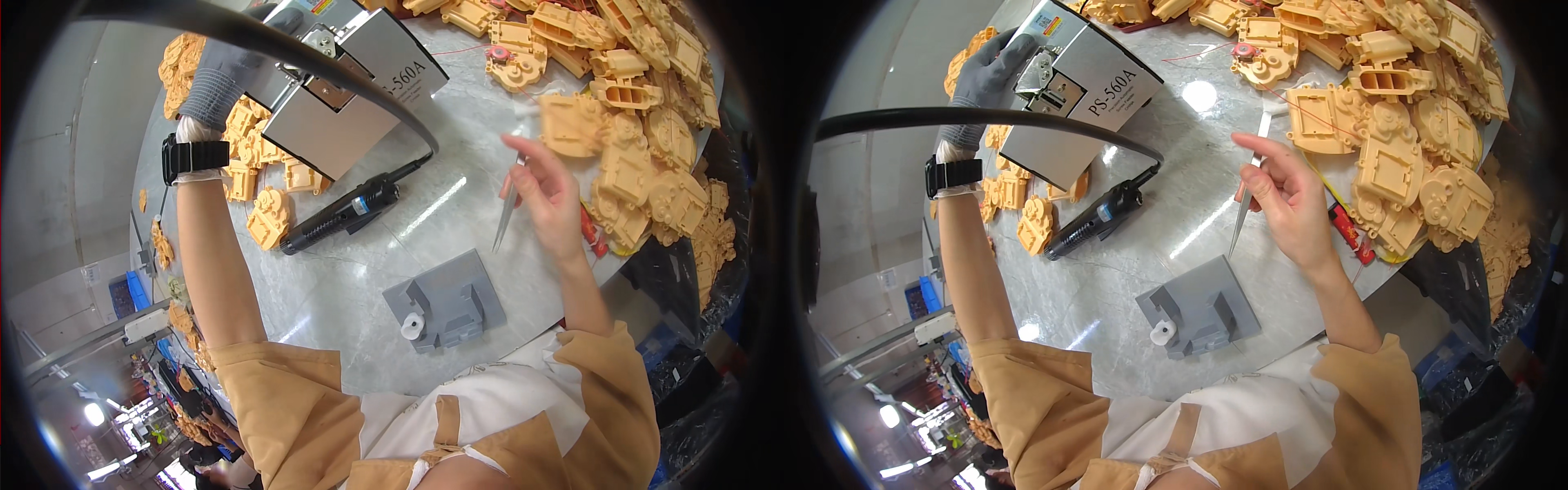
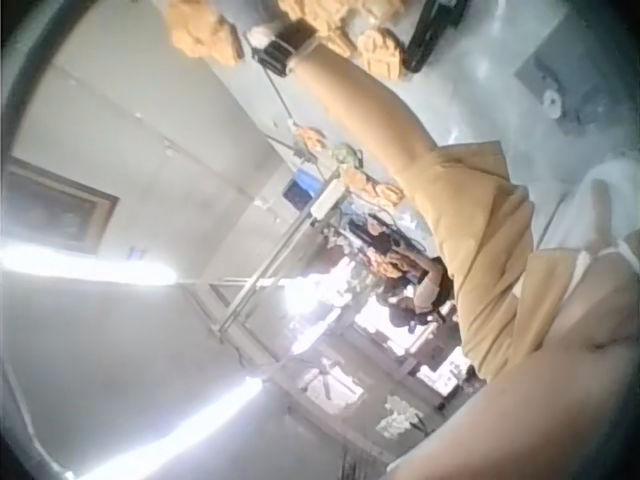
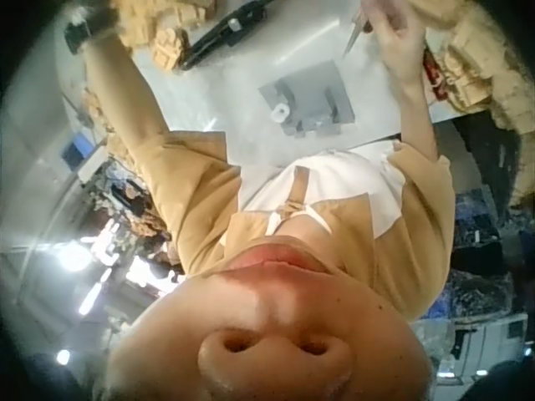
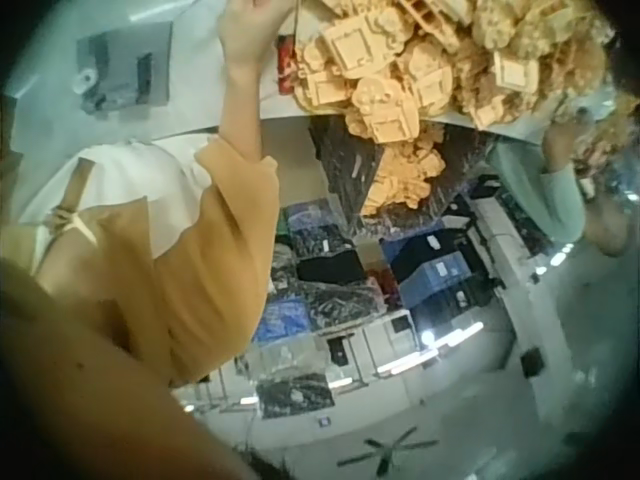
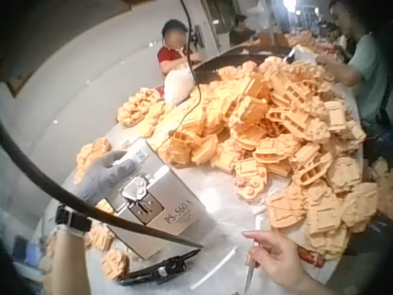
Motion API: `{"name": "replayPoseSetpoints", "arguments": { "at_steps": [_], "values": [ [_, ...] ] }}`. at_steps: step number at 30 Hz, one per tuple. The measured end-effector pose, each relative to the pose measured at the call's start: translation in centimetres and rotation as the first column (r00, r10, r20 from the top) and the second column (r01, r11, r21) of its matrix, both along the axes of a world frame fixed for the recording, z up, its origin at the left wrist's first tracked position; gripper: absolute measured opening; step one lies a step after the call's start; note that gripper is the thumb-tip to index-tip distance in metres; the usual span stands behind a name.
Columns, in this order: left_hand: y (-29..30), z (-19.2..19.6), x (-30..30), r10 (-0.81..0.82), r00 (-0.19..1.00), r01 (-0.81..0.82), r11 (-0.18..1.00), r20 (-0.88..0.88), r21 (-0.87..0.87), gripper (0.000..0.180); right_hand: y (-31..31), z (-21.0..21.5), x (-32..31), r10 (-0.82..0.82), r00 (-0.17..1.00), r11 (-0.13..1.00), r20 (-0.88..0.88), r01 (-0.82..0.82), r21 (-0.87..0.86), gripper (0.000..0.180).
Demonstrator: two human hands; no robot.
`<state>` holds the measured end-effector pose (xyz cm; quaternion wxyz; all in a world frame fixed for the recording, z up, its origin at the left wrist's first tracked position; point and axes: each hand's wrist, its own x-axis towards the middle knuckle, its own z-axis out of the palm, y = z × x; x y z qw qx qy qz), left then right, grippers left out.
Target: The person uses a soldering iron to work on small yellow plastic casings and then uses tweezers to place a thin wire into a silver machine labeled PS-560A. The person repeats this process with multiple casings, handling them one at a time.
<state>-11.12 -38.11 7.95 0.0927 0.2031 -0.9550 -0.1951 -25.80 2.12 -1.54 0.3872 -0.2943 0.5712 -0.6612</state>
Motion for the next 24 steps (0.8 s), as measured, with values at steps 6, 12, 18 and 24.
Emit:
{"name": "replayPoseSetpoints", "arguments": {
  "at_steps": [6, 12, 18, 24],
  "values": [
    [3.1, 1.2, -1.2, 0.200, 0.980, -0.200, 0.970, 0.019, 0.140, 0.051, 0.2, -0.5, -0.9, 0.015, 0.997, 0.999, 0.076, -0.011, -0.051, 0.028],
    [3.0, 1.8, -0.4, -0.315, 0.941, 0.319, 0.697, 0.125, -0.643, 0.044, 0.2, 0.1, -1.1, 0.150, 0.909, 0.987, 0.388, -0.118, -0.105, 0.032],
    [5.0, 1.6, -1.5, 0.176, 0.980, -0.137, 0.940, -0.098, 0.312, 0.044, 0.6, -0.6, -1.7, 0.207, 0.889, 0.971, 0.409, -0.136, -0.197, 0.043],
    [7.9, 3.0, -2.7, 0.363, 0.923, -0.229, 0.781, -0.125, 0.581, 0.058, 0.6, -0.9, -1.6, 0.110, 0.914, 0.990, 0.391, -0.067, -0.122, 0.028]
  ]
}}
